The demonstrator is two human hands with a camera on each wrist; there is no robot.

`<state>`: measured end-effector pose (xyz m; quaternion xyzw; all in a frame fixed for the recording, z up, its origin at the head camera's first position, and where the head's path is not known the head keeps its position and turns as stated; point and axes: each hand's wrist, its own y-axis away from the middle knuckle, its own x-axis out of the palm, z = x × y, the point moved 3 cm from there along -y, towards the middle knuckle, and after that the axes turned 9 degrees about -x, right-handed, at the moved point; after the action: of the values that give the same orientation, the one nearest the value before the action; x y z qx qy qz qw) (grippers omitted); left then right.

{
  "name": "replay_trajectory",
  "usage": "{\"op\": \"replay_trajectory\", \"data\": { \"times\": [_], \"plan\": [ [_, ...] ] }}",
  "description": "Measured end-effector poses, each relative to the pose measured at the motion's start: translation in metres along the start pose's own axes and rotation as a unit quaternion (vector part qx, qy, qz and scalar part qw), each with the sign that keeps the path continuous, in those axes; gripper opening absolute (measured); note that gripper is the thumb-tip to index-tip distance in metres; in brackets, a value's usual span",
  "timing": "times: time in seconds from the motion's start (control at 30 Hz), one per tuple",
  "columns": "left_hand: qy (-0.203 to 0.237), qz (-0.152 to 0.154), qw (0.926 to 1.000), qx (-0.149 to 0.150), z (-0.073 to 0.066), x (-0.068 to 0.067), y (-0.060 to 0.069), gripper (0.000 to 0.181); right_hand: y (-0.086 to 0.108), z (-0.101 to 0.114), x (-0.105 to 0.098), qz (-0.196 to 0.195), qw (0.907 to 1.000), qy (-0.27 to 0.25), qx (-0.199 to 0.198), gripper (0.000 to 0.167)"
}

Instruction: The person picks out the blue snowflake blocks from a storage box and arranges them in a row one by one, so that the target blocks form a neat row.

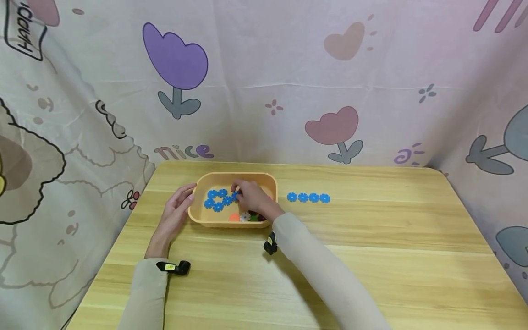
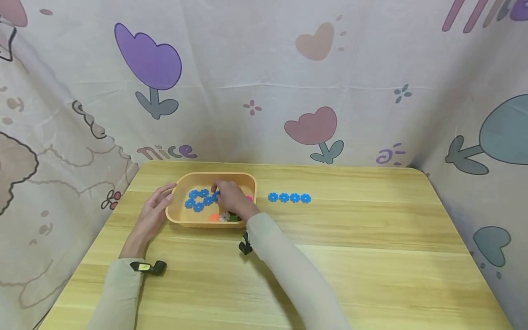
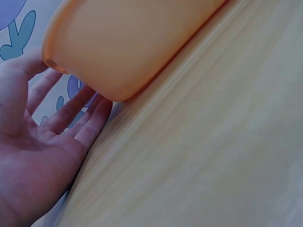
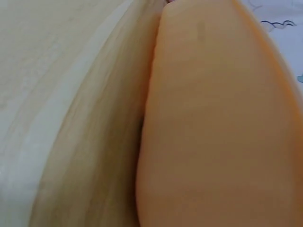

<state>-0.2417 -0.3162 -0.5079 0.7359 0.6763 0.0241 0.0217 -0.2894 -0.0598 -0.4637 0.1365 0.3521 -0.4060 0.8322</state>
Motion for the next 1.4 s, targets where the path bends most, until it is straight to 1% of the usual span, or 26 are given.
{"op": "replay_trajectory", "data": {
  "times": [0.27,0.37,0.53,0.7,0.8,0.9,1.1,1.2,1.27,1.4],
  "plan": [
    [-0.005,-0.001,1.0000,-0.005,-0.002,0.001,0.001,0.048,0.012,0.008,-0.017,-0.038,0.9975,-0.055,-0.021,0.022],
    [-0.002,-0.001,1.0000,-0.007,-0.002,0.001,0.001,0.048,0.019,0.010,-0.023,-0.052,0.9954,-0.072,-0.037,0.022],
    [0.000,0.001,1.0000,-0.007,-0.001,0.001,0.002,0.048,0.035,0.013,-0.034,-0.077,0.9918,-0.076,-0.068,0.020],
    [0.002,0.004,1.0000,0.000,0.000,0.000,0.001,0.048,0.050,0.015,-0.044,-0.106,0.9866,-0.087,-0.089,0.024],
    [0.007,0.004,0.9999,0.006,0.000,0.000,0.001,0.047,0.057,0.014,-0.049,-0.115,0.9850,-0.094,-0.088,0.029],
    [0.013,0.005,0.9998,0.011,0.001,0.000,0.001,0.047,0.063,0.012,-0.055,-0.121,0.9844,-0.091,-0.089,0.033],
    [0.018,0.004,0.9998,0.008,0.001,-0.001,0.002,0.048,0.080,0.011,-0.066,-0.128,0.9825,-0.095,-0.096,0.037],
    [0.017,0.002,0.9998,0.005,0.000,-0.001,0.003,0.048,0.088,0.009,-0.071,-0.137,0.9817,-0.096,-0.091,0.038],
    [0.015,0.000,0.9999,0.002,-0.001,-0.001,0.003,0.049,0.094,0.007,-0.074,-0.144,0.9819,-0.086,-0.087,0.037],
    [0.009,0.004,1.0000,0.002,-0.001,0.001,0.002,0.049,0.106,0.001,-0.082,-0.168,0.9789,-0.084,-0.082,0.035]
  ]
}}
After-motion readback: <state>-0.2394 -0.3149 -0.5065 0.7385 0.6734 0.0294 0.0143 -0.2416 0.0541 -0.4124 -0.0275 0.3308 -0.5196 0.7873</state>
